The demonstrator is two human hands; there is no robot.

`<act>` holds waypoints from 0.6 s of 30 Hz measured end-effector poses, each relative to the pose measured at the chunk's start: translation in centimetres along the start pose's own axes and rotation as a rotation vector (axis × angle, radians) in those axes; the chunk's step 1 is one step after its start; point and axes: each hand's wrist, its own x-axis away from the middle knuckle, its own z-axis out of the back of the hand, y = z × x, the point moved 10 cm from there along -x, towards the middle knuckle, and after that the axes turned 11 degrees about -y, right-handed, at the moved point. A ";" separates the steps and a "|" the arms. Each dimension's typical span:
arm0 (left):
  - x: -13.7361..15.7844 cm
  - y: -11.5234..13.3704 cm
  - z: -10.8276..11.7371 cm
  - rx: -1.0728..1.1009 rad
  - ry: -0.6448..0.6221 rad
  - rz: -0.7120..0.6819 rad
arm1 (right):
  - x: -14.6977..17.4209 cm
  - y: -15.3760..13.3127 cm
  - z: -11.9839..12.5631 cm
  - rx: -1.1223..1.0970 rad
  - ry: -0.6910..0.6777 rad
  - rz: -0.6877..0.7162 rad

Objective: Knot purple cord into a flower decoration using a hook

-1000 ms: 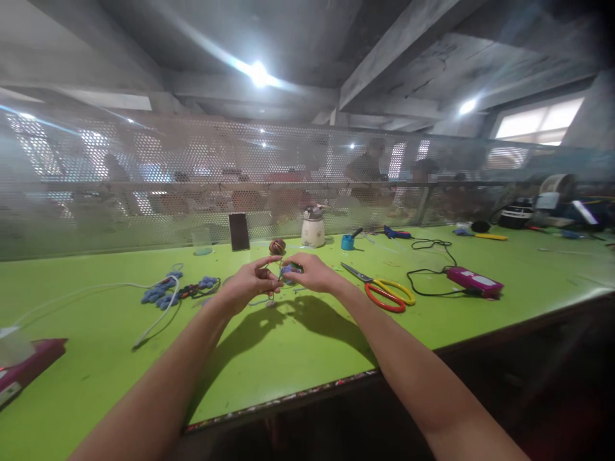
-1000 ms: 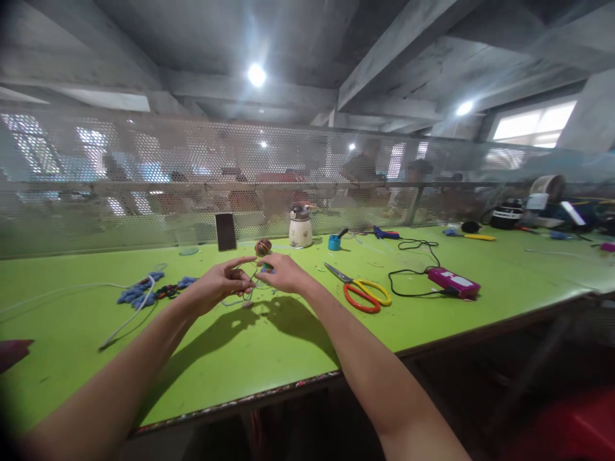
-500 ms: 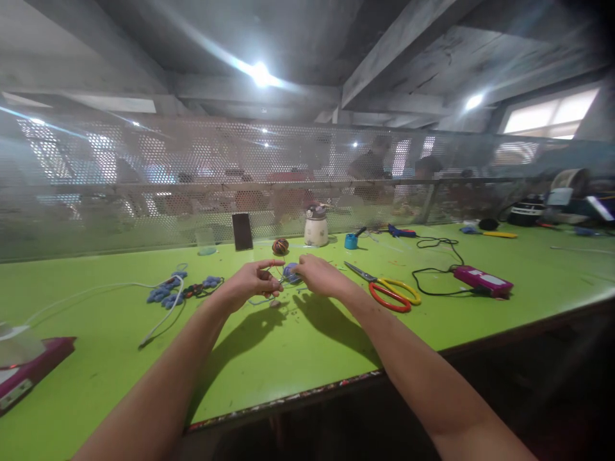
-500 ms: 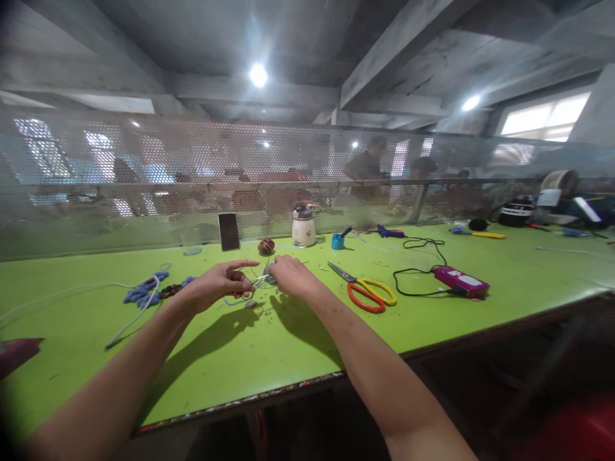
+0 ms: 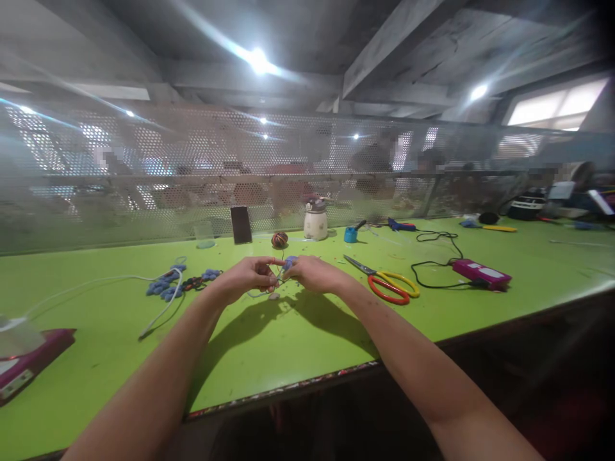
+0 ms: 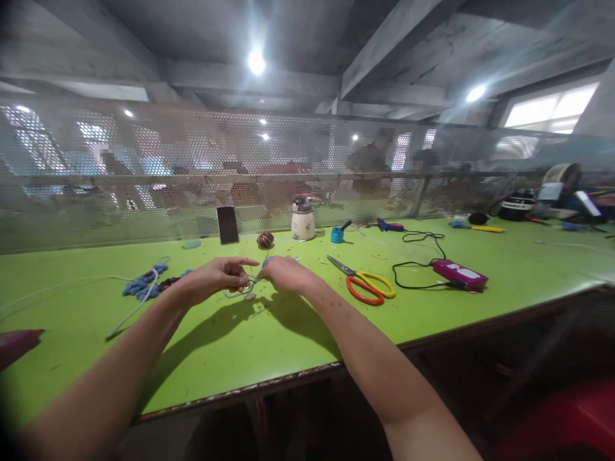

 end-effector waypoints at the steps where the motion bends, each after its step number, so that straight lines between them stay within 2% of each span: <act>1: 0.0 0.0 0.0 0.007 0.001 -0.002 | -0.1 -0.2 -0.2 -0.006 -0.017 0.027; 5: 0.1 0.0 0.0 0.073 0.039 0.002 | -0.3 -0.7 -1.0 -0.012 -0.084 0.078; 13: 0.2 -0.3 0.7 0.226 0.158 0.006 | -0.4 -1.2 -1.1 -0.064 -0.095 0.073; 18: 0.1 -0.8 0.8 0.313 0.139 -0.003 | -0.3 -1.2 -0.8 -0.099 -0.061 0.071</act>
